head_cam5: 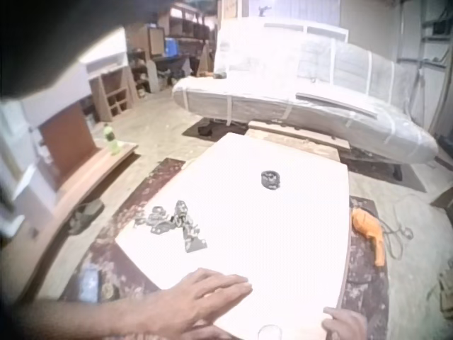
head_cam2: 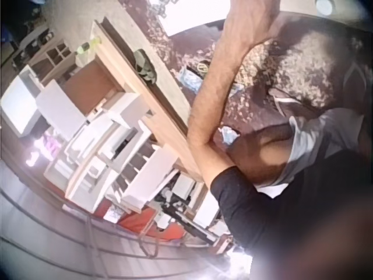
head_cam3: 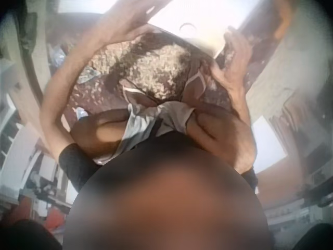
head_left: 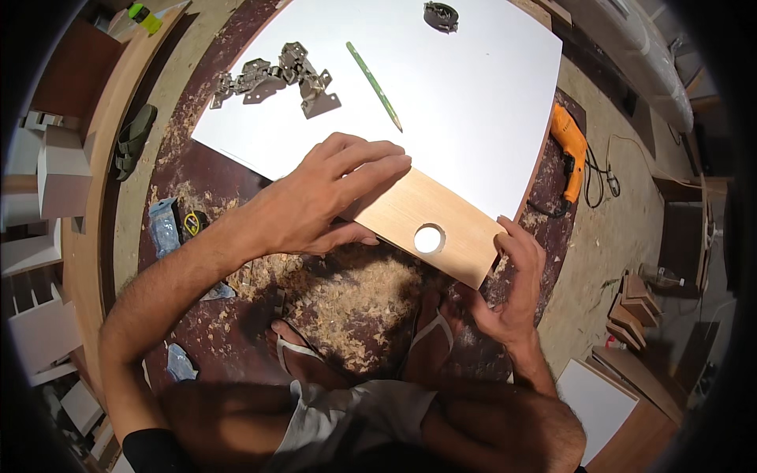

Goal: The person marks a white cabinet door with a pencil using a hinge as a guide, then uses a drill with a hole saw to cut circular recesses into the door. The person handles hinges, a pencil, a drill, and a wooden template.

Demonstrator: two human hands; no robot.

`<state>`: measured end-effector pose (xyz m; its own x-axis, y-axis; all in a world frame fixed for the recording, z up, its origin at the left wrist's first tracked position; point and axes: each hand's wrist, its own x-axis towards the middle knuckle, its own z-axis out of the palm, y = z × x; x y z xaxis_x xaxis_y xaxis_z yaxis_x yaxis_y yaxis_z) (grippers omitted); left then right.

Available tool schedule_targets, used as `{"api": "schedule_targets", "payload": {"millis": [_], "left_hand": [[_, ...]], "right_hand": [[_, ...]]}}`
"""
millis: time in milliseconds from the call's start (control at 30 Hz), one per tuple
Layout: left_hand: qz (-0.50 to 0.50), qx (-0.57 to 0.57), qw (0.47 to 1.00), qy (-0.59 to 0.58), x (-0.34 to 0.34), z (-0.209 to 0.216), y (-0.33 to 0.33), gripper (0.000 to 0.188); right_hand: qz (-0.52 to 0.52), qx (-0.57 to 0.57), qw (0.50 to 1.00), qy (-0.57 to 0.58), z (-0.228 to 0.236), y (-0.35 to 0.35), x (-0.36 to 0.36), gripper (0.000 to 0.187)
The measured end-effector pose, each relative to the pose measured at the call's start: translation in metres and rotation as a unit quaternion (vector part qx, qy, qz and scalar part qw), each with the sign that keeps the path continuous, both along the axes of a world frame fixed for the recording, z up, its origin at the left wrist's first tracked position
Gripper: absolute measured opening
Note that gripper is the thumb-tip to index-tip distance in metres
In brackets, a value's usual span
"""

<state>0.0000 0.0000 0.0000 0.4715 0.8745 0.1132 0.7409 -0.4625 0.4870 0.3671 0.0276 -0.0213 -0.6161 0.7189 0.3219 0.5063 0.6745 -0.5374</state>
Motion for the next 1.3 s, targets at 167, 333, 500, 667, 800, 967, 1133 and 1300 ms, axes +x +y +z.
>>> {"api": "schedule_targets", "payload": {"millis": [167, 333, 500, 667, 800, 967, 1133, 1300], "left_hand": [[-0.009, 0.011, 0.999, -0.047, 0.002, -0.013, -0.003, 0.094], [-0.022, 0.004, 0.998, -0.066, -0.005, -0.014, -0.003, 0.09], [0.0, 0.008, 1.0, -0.015, -0.007, -0.012, 0.0, 0.087], [0.017, -0.029, 0.999, -0.018, -0.003, -0.008, 0.0, 0.091], [0.027, -0.038, 0.999, -0.007, -0.005, -0.009, -0.003, 0.093], [0.009, 0.0, 1.0, 0.0, -0.006, -0.014, -0.002, 0.09], [0.0, -0.012, 1.0, -0.018, -0.005, -0.012, -0.003, 0.086], [-0.01, -0.042, 0.998, -0.034, -0.008, -0.004, 0.0, 0.087]], "right_hand": [[0.002, -0.002, 1.0, -0.003, -0.002, -0.001, 0.008, 0.09], [0.011, 0.004, 1.0, -0.014, -0.001, 0.002, 0.01, 0.092], [-0.007, -0.004, 1.0, 0.025, -0.009, -0.006, 0.013, 0.109], [-0.003, 0.038, 0.997, 0.067, -0.018, -0.009, 0.009, 0.112], [-0.006, 0.028, 0.996, 0.083, -0.018, -0.008, 0.004, 0.113], [-0.02, 0.033, 0.997, 0.074, -0.016, -0.008, 0.0, 0.106], [-0.036, 0.025, 0.997, 0.063, -0.018, -0.008, 0.002, 0.092], [-0.033, 0.04, 0.998, 0.026, -0.02, -0.003, 0.006, 0.085]]}}
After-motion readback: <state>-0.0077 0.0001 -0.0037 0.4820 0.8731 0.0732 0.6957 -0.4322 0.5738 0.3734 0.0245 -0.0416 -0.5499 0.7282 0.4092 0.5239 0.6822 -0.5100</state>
